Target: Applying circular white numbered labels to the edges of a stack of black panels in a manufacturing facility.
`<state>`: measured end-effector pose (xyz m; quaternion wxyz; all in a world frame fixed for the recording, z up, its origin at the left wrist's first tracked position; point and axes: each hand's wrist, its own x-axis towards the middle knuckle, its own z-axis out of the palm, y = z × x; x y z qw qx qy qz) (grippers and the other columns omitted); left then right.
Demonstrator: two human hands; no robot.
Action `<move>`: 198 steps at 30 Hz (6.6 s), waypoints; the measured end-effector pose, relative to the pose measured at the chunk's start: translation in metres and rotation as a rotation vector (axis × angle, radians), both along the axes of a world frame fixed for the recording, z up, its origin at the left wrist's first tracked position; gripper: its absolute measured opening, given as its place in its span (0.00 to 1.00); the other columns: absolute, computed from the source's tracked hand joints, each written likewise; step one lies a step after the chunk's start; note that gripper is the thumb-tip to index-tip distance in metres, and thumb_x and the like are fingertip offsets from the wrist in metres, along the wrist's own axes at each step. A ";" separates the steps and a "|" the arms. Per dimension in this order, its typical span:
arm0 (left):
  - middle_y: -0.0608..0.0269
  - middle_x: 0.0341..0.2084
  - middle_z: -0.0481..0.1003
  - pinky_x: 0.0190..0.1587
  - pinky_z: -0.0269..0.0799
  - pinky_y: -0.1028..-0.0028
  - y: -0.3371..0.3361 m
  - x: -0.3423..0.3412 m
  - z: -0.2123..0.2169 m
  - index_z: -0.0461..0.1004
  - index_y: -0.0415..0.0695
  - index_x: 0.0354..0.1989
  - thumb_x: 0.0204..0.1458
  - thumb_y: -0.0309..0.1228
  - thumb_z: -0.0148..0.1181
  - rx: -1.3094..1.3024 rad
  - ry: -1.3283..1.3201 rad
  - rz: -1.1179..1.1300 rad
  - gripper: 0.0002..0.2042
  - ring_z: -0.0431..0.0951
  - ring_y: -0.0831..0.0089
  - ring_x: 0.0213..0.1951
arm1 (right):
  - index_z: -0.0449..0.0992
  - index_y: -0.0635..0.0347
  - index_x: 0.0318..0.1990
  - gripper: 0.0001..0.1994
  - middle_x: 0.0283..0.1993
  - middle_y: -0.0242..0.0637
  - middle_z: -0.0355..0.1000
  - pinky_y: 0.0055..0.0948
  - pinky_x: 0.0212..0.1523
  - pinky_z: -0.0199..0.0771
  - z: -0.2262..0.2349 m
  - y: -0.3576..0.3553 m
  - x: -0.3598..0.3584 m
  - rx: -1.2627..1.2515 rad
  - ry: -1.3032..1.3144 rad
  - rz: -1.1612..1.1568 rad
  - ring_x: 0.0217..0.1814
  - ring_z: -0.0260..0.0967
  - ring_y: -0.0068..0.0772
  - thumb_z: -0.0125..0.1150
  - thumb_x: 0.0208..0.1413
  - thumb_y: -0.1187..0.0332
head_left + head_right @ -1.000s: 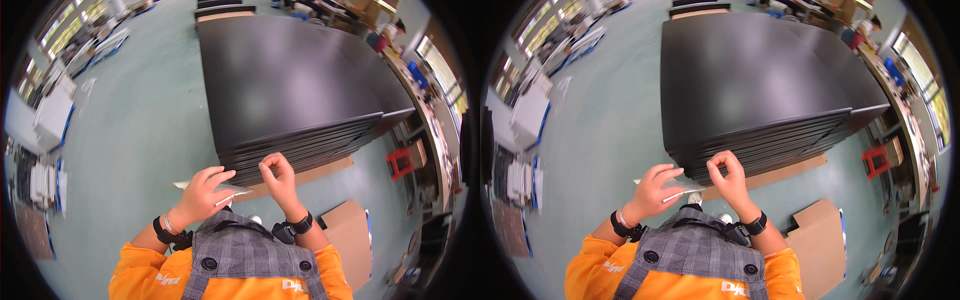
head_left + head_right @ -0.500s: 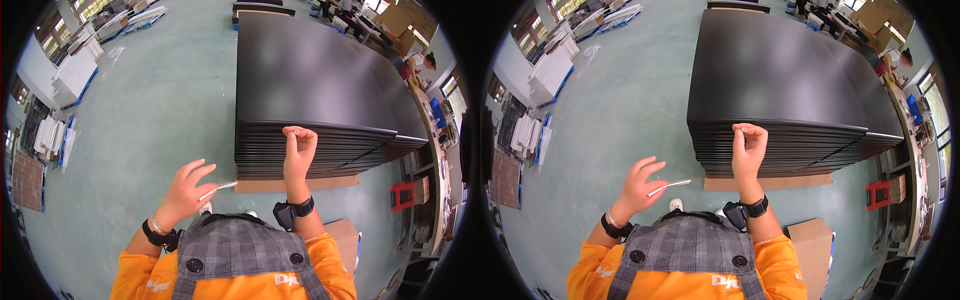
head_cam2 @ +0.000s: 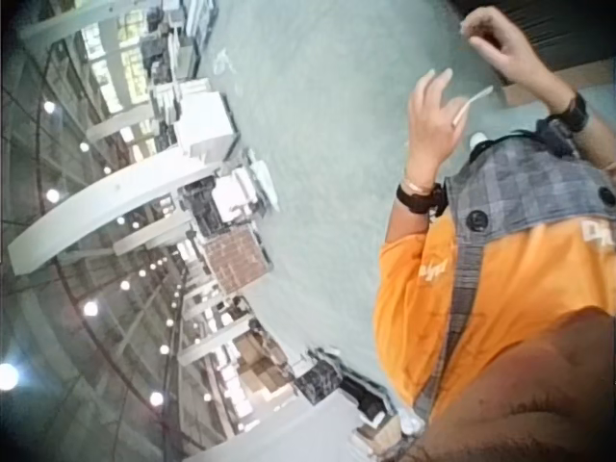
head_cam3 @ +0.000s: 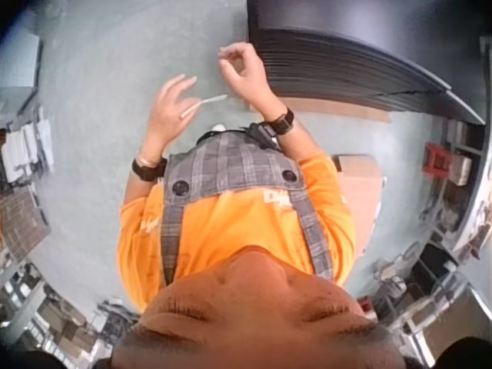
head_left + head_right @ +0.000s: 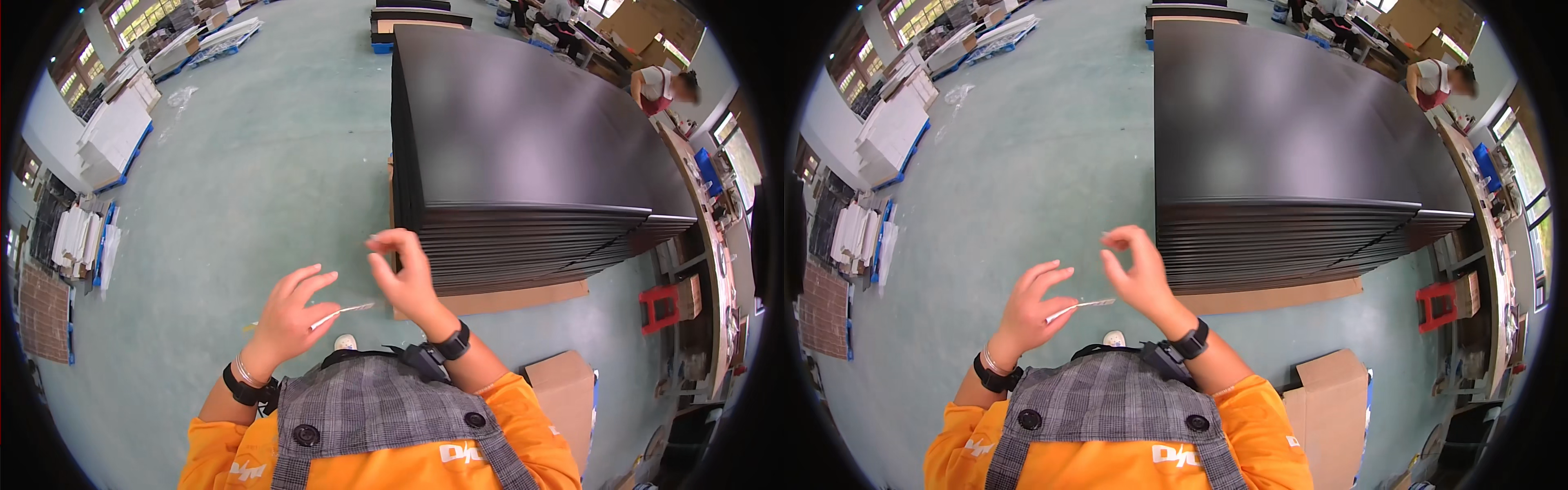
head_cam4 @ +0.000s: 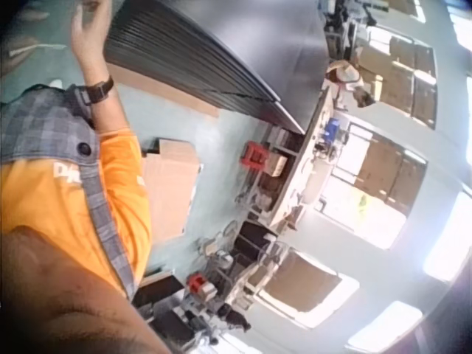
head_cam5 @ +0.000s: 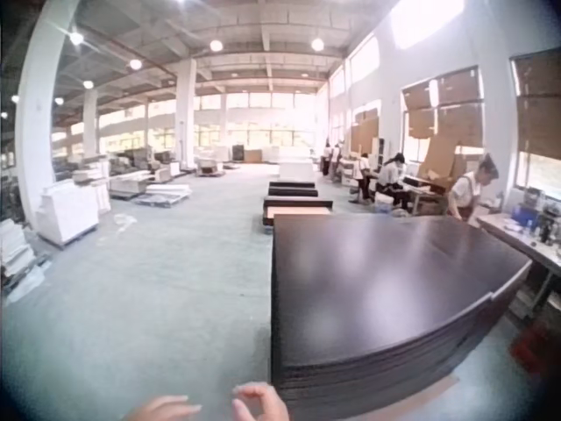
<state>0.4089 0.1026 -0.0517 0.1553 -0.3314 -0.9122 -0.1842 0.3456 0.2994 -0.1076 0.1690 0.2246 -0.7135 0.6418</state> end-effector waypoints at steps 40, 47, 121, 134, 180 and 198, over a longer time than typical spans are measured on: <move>0.63 0.58 0.65 0.60 0.58 0.53 0.083 -0.108 0.008 0.76 0.44 0.20 0.39 0.28 0.65 0.108 0.033 -0.296 0.03 0.62 0.52 0.58 | 0.67 0.59 0.23 0.11 0.27 0.32 0.62 0.33 0.35 0.60 0.014 0.057 -0.020 0.269 0.077 -0.766 0.31 0.61 0.34 0.67 0.45 0.71; 0.63 0.57 0.66 0.55 0.63 0.59 0.079 -0.110 0.013 0.75 0.43 0.20 0.38 0.26 0.65 0.091 0.039 -0.320 0.04 0.67 0.57 0.51 | 0.64 0.59 0.22 0.16 0.27 0.33 0.62 0.34 0.34 0.56 0.031 0.067 -0.016 0.470 -0.116 -0.848 0.30 0.61 0.37 0.69 0.43 0.64; 0.70 0.23 0.75 0.31 0.68 0.81 0.033 -0.054 -0.006 0.76 0.37 0.31 0.51 0.29 0.60 0.603 -0.740 0.175 0.07 0.72 0.85 0.28 | 0.72 0.55 0.29 0.07 0.29 0.29 0.64 0.31 0.34 0.58 0.007 0.032 0.024 0.624 0.343 -0.393 0.32 0.63 0.33 0.64 0.41 0.74; 0.69 0.23 0.75 0.32 0.68 0.80 0.034 -0.055 -0.017 0.76 0.37 0.32 0.52 0.29 0.60 0.651 -0.821 0.200 0.07 0.72 0.84 0.28 | 0.68 0.60 0.27 0.07 0.28 0.34 0.64 0.31 0.32 0.63 -0.024 0.037 0.015 0.241 0.067 -0.405 0.29 0.63 0.35 0.59 0.40 0.79; 0.68 0.23 0.76 0.31 0.68 0.80 0.039 -0.051 -0.024 0.76 0.37 0.32 0.52 0.30 0.60 0.547 -0.822 0.185 0.08 0.73 0.84 0.28 | 0.68 0.55 0.25 0.07 0.26 0.30 0.63 0.32 0.34 0.59 -0.017 0.024 0.028 0.632 0.332 -0.397 0.30 0.62 0.32 0.62 0.40 0.74; 0.68 0.25 0.76 0.32 0.68 0.80 0.030 -0.054 -0.031 0.76 0.36 0.33 0.52 0.30 0.59 0.622 -0.853 0.252 0.09 0.72 0.83 0.29 | 0.70 0.63 0.27 0.07 0.26 0.34 0.67 0.27 0.32 0.66 -0.048 0.047 -0.016 0.299 -0.052 -0.696 0.29 0.66 0.27 0.63 0.48 0.74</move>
